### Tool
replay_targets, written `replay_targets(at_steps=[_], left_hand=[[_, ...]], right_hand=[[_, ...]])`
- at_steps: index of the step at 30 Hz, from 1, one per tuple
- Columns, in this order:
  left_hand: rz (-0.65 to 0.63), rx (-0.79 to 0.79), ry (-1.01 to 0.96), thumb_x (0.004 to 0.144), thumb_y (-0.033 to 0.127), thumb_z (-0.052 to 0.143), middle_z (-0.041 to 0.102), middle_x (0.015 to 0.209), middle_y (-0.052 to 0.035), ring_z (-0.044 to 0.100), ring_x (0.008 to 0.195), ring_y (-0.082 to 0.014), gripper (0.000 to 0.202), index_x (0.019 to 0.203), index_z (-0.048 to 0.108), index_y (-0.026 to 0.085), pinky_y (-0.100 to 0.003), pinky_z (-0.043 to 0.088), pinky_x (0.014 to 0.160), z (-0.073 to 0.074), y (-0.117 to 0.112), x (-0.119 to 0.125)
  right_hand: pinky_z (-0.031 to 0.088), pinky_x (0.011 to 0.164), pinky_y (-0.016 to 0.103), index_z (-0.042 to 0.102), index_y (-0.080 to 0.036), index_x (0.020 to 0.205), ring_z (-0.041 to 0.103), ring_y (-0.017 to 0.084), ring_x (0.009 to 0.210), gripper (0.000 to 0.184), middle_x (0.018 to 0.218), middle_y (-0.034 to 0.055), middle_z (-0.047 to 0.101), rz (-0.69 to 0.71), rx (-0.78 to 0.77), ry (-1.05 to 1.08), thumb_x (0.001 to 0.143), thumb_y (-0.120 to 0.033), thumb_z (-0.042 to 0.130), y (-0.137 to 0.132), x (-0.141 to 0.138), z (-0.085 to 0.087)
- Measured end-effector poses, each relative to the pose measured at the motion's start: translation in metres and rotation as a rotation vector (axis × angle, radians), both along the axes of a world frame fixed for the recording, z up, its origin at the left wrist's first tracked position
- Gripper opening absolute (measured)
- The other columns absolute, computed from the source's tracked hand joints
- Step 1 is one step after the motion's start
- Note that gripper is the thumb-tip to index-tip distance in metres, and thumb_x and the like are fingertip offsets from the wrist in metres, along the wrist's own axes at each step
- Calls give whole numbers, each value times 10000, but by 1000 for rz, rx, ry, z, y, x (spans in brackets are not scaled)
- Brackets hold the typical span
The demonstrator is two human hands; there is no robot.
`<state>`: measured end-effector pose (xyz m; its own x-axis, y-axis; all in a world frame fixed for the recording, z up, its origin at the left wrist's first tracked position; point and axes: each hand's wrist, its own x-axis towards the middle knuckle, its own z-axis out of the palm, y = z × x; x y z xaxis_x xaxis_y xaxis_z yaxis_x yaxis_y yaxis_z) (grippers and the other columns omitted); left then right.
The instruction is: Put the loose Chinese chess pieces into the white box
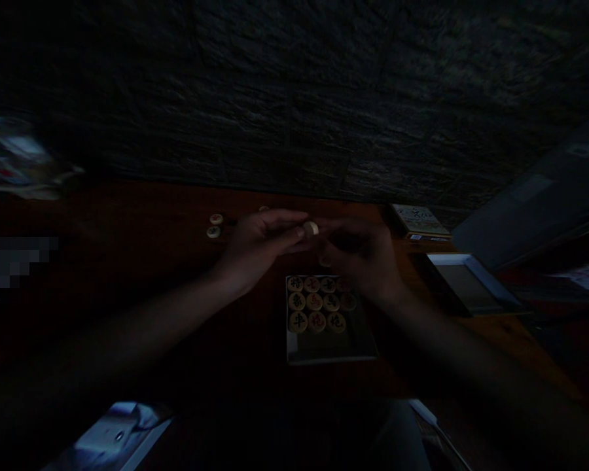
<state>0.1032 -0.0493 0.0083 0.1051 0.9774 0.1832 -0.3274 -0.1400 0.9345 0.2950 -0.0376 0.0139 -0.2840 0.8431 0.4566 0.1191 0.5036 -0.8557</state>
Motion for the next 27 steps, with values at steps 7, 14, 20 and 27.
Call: replay_targets(at_steps=[7,14,20,27], left_hand=[[-85,-90,-50,826,245,871,834,995,-79,794,916,-204,139,937,853,165,-375,631,951,6,-1,0],[-98,-115,-77,820,186,868,823,1121,-94,773,1053,-216,213,1031,846,166,-349,610,974,6,-1,-1],[-150,-84,-35,862,214,822,819,1099,-100,766,1036,-223,161,1012,848,159,-339,611,941,6,-1,0],[-232,-137,-72,842,269,855,805,943,-72,754,880,-182,124,907,842,164,-297,607,834,6,-2,0]], right_hand=[[586,684,291,830,-229,1078,744,187,814,226,1004,61,796,-115,181,-171,866,-307,844,-1,5,-1],[583,690,297,824,-247,1173,675,145,724,302,1005,46,728,-76,271,-228,886,-338,844,3,8,-3],[589,722,316,799,-269,1271,672,176,814,376,1041,55,713,-38,355,-299,895,-260,796,3,10,1],[580,707,327,837,-234,1092,665,188,781,245,944,57,732,-127,387,-285,883,-361,856,2,9,5]])
